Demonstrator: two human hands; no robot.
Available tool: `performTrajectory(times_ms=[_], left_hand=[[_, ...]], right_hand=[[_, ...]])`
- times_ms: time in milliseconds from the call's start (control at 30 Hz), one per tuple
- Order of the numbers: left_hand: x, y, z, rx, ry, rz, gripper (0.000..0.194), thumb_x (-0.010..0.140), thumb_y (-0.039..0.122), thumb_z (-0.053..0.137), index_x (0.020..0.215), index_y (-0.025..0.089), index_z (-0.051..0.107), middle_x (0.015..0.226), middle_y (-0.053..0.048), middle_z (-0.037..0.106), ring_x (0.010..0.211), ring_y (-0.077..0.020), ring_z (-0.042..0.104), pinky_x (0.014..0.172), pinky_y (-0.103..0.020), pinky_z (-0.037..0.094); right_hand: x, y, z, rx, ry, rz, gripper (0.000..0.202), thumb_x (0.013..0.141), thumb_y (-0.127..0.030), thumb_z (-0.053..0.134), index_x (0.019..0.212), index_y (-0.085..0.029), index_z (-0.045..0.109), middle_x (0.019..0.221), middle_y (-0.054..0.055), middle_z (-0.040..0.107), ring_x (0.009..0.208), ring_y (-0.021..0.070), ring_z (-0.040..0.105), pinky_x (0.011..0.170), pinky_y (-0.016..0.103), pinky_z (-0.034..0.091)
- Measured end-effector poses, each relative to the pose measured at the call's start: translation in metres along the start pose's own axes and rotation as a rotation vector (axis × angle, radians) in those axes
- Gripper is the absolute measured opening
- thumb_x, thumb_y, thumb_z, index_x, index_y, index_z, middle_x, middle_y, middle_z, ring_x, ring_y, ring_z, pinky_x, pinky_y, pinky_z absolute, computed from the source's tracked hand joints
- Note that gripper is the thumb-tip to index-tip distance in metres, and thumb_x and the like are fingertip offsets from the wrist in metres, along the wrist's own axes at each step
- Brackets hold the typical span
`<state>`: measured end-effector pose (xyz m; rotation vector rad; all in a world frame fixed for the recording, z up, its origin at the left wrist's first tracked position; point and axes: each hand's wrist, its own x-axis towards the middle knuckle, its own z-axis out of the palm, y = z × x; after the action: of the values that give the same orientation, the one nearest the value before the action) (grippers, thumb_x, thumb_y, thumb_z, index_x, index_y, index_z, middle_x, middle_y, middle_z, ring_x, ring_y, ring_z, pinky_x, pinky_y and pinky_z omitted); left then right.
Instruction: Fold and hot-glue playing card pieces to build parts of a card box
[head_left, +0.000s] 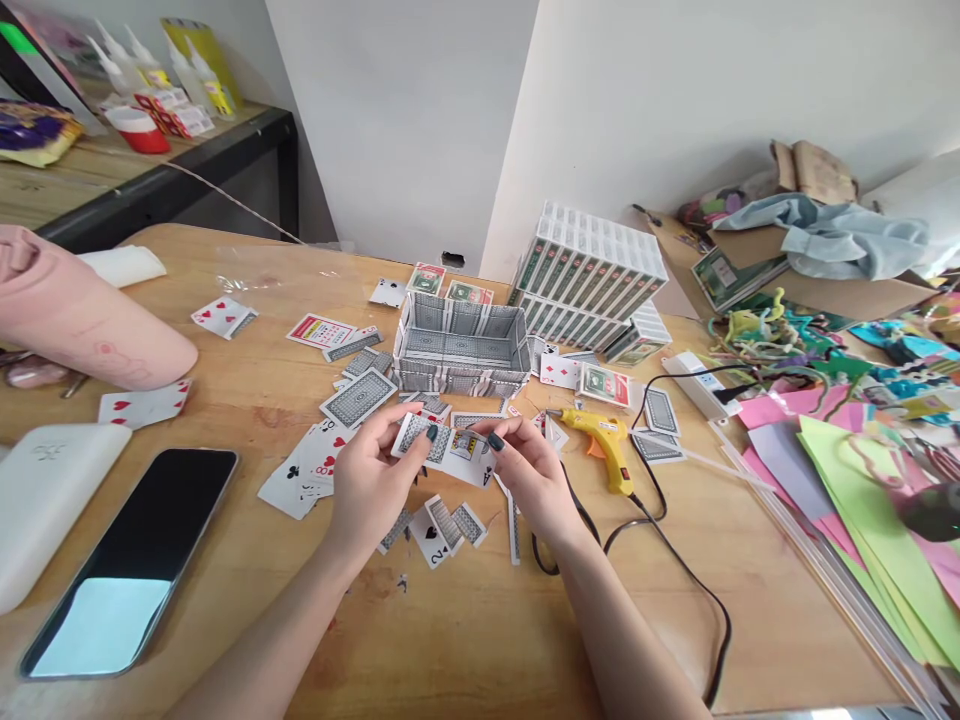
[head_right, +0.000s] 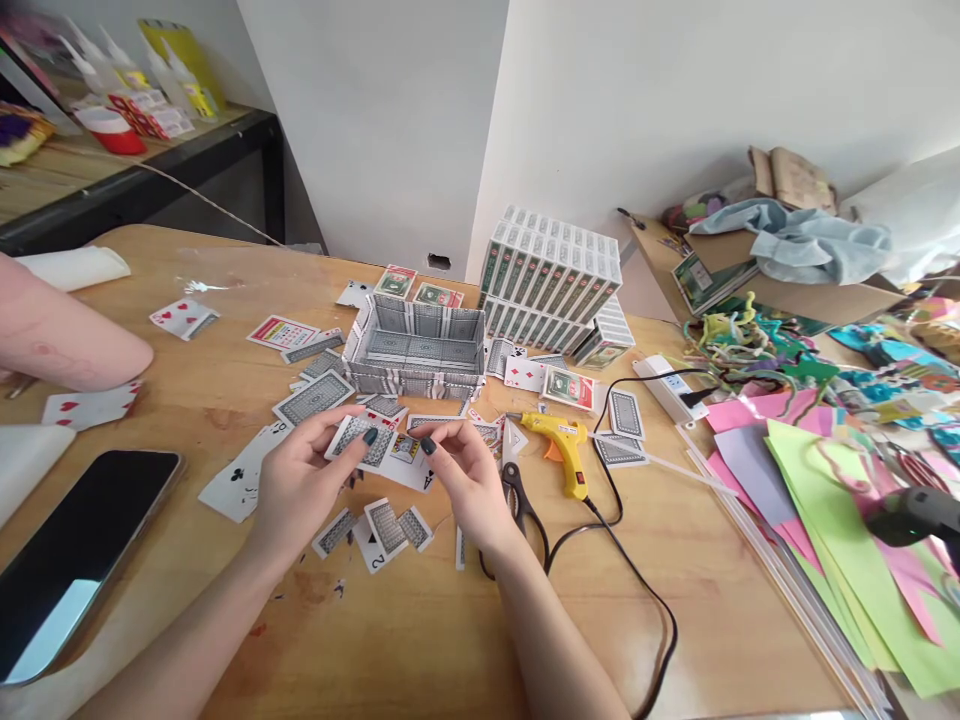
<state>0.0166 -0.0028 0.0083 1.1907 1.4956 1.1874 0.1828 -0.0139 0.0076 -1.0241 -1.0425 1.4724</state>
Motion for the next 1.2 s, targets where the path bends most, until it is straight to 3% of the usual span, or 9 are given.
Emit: performTrajectory(times_ms=[300,500,667,867,1200], left_hand=[[0.000,-0.001,0.000,0.011,-0.014,-0.007,0.031,0.072,0.025,0.061,0.103,0.021,0.062,0.075,0.000,0.067,0.052,-0.0095,0.052,0.049,-0.019,0.042],[0.000,-0.004,0.000,0.003,-0.028,0.014,0.033,0.074,0.028,0.062,0.106,0.019,0.061,0.078,-0.002,0.068,0.055,-0.0106,0.054,0.050,-0.020,0.044],[-0.002,-0.007,0.000,0.006,-0.051,0.101,0.034,0.077,0.029,0.061,0.109,0.019,0.060,0.088,-0.005,0.069,0.069,-0.0145,0.062,0.057,-0.021,0.049],[-0.003,-0.009,-0.001,0.005,-0.081,0.201,0.035,0.080,0.029,0.059,0.113,0.019,0.060,0.110,-0.007,0.066,0.097,-0.0200,0.062,0.084,-0.028,0.050],[-0.005,-0.007,-0.001,0.005,-0.091,0.215,0.029,0.079,0.026,0.061,0.107,0.019,0.063,0.101,-0.005,0.068,0.087,-0.0177,0.063,0.076,-0.024,0.052]], right_hand=[[0.000,0.002,-0.001,-0.002,0.006,0.014,0.013,0.082,-0.035,0.057,0.084,-0.023,0.053,0.103,0.005,0.062,0.091,0.0176,0.055,0.075,0.030,0.043],[0.002,0.008,-0.006,0.049,-0.057,0.028,0.013,0.075,-0.031,0.064,0.082,-0.021,0.059,0.108,0.006,0.063,0.097,0.0204,0.056,0.079,0.031,0.043],[0.003,0.009,-0.003,0.001,0.027,0.071,0.015,0.075,-0.034,0.066,0.075,-0.020,0.061,0.103,0.006,0.066,0.089,0.0181,0.060,0.075,0.030,0.047],[0.005,0.010,-0.003,-0.053,0.040,0.135,0.023,0.067,-0.035,0.072,0.086,-0.021,0.070,0.094,0.005,0.070,0.089,0.0212,0.064,0.080,0.034,0.050],[0.004,0.010,-0.005,-0.062,0.046,0.219,0.018,0.065,-0.034,0.073,0.078,-0.023,0.075,0.077,0.001,0.073,0.062,0.0139,0.062,0.063,0.028,0.049]])
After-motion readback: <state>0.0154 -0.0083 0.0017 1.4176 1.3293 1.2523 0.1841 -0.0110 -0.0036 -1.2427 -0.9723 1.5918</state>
